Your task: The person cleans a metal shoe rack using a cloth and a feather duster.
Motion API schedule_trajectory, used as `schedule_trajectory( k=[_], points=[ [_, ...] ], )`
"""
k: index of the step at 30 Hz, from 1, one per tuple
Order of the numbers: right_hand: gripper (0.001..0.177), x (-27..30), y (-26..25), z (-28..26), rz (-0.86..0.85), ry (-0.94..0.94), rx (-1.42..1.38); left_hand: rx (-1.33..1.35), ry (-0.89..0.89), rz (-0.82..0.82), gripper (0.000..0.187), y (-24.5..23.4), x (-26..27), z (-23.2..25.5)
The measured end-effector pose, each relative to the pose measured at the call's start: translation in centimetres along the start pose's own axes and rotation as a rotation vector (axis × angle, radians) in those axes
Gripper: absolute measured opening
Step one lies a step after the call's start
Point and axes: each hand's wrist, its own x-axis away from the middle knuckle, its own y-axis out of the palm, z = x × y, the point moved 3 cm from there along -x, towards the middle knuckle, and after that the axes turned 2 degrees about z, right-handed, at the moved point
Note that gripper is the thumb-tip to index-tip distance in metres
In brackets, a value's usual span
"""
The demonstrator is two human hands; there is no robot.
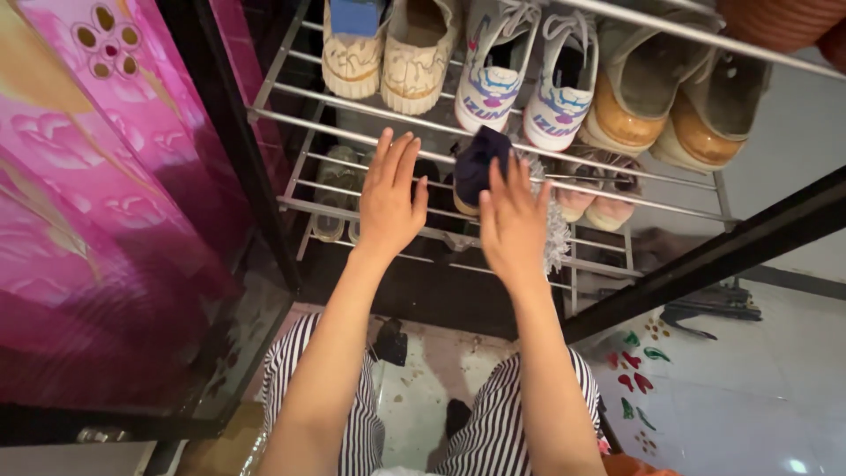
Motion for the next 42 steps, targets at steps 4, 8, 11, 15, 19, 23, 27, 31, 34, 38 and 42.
schedule_trajectory(
  k=[4,8,11,15,19,23,27,31,34,38,42],
  points=[
    [0.044,0.0,-0.8,2.0,0.035,0.104,0.003,-0.024,-0.015,-0.017,0.054,0.0,0.0,-0.1],
    [0.044,0.3,-0.4,2.4,0.127,0.155,-0.022,-0.158,0.017,-0.017,0.054,1.2,0.2,0.0],
    [0.047,0.5,0.3,1.2,0.119,0.108,-0.049,-0.215,0.153,0.007,0.052,2.3,0.5,1.6],
    [0.056,0.6,0.5,0.2,0.081,0.031,-0.232,0.036,0.252,-0.174,0.048,3.5,0.2,4.9],
    [0.059,0.4,-0.9,0.3,0.047,0.051,-0.425,0.059,0.176,-0.234,0.050,3.9,-0.6,5.4],
    [0.057,0.5,-1.6,1.1,0.052,0.129,-0.538,-0.085,0.135,-0.138,0.056,3.7,-2.2,7.7],
    [0.048,0.9,-1.7,3.7,0.246,0.220,-0.459,-0.179,0.085,-0.152,0.043,5.5,-2.7,7.8],
    [0.043,1.1,-3.0,5.7,0.368,0.266,-0.315,-0.153,0.131,-0.074,0.039,5.9,-1.3,4.8],
    [0.038,1.1,-3.0,6.3,0.375,0.241,-0.137,-0.171,0.047,-0.090,0.040,4.2,-1.4,1.4],
    [0.034,1.7,-2.9,6.1,0.318,0.193,-0.090,-0.388,-0.051,-0.047,0.046,1.5,-0.5,-4.1],
    [0.031,1.2,-2.9,6.1,0.321,0.173,-0.113,-0.439,-0.291,0.083,0.049,-2.6,-1.5,-8.3]
  ],
)
